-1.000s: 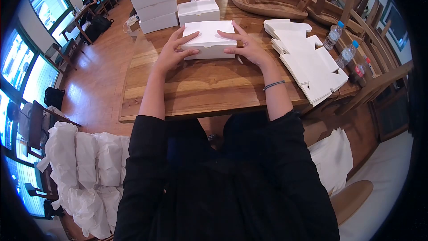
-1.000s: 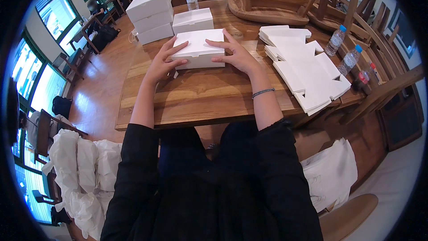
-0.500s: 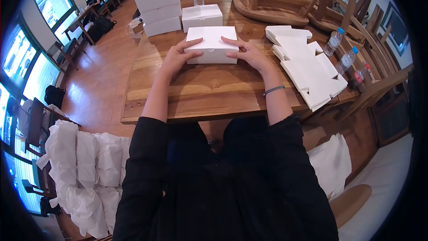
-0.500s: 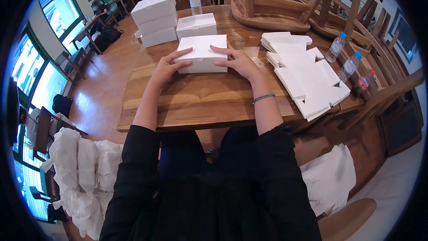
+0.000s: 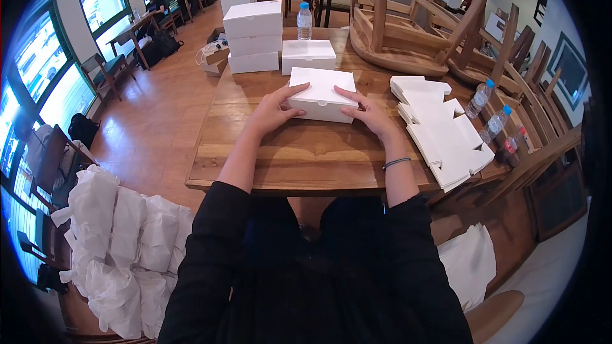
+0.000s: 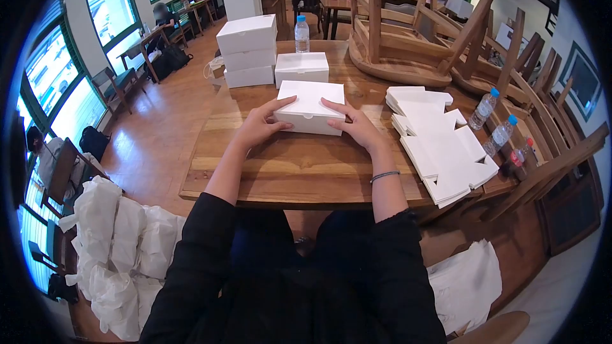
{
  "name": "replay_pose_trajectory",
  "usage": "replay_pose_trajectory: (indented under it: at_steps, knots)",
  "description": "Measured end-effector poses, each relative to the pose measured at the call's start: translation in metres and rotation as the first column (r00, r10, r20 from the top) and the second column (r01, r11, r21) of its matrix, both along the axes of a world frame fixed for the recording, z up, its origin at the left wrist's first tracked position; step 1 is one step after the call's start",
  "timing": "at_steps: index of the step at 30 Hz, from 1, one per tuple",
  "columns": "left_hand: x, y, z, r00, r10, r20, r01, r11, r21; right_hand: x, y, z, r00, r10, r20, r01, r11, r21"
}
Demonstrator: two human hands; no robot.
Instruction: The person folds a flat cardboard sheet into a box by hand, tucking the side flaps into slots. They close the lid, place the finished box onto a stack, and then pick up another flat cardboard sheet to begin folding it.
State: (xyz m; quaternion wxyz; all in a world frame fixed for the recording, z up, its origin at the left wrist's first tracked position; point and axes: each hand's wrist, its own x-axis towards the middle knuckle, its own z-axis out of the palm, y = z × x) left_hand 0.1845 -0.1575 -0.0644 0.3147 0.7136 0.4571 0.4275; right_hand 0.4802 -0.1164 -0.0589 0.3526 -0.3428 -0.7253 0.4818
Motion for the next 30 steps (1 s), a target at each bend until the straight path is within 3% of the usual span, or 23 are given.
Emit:
replay_pose_trajectory:
  at_steps: [2,5,9,12,15,19,20,25,30]
  knots:
    - [0.003,0.001,0.001,0.999,0.028,0.019,-0.030,0.995,0.091,-0.002,0.001,-0.001,1.000,-0.006,-0.019,0.006,1.000,0.029]
    - [0.013,0.000,0.001,0.993,0.103,0.065,-0.116,0.963,0.245,-0.013,-0.011,0.008,0.961,-0.036,-0.276,0.054,0.997,0.056]
    - [0.039,0.008,0.011,0.965,0.230,0.126,-0.262,0.866,0.426,-0.031,0.015,0.005,0.838,-0.110,-0.534,0.283,0.924,0.255]
    - [0.047,0.032,0.027,0.946,0.256,0.200,-0.323,0.805,0.498,-0.055,0.039,0.019,0.743,-0.155,-0.652,0.485,0.795,0.364]
    - [0.047,0.065,0.043,0.906,0.327,0.269,-0.423,0.728,0.540,-0.077,0.074,0.031,0.702,-0.155,-0.695,0.485,0.819,0.307]
    - [0.046,0.107,0.023,0.893,0.365,0.264,-0.446,0.626,0.640,-0.099,0.111,0.022,0.645,-0.322,-0.693,0.627,0.741,0.240]
    - [0.046,0.115,0.019,0.907,0.365,0.209,-0.409,0.651,0.640,-0.109,0.118,0.006,0.564,-0.350,-0.748,0.685,0.705,0.186]
    - [0.032,0.114,-0.011,0.950,0.311,0.031,-0.273,0.778,0.566,-0.105,0.110,-0.029,0.614,-0.621,-0.486,0.788,0.520,0.330]
    - [0.033,0.119,-0.017,0.922,0.384,-0.041,-0.289,0.756,0.588,-0.101,0.101,-0.023,0.557,-0.734,-0.389,0.825,0.431,0.367]
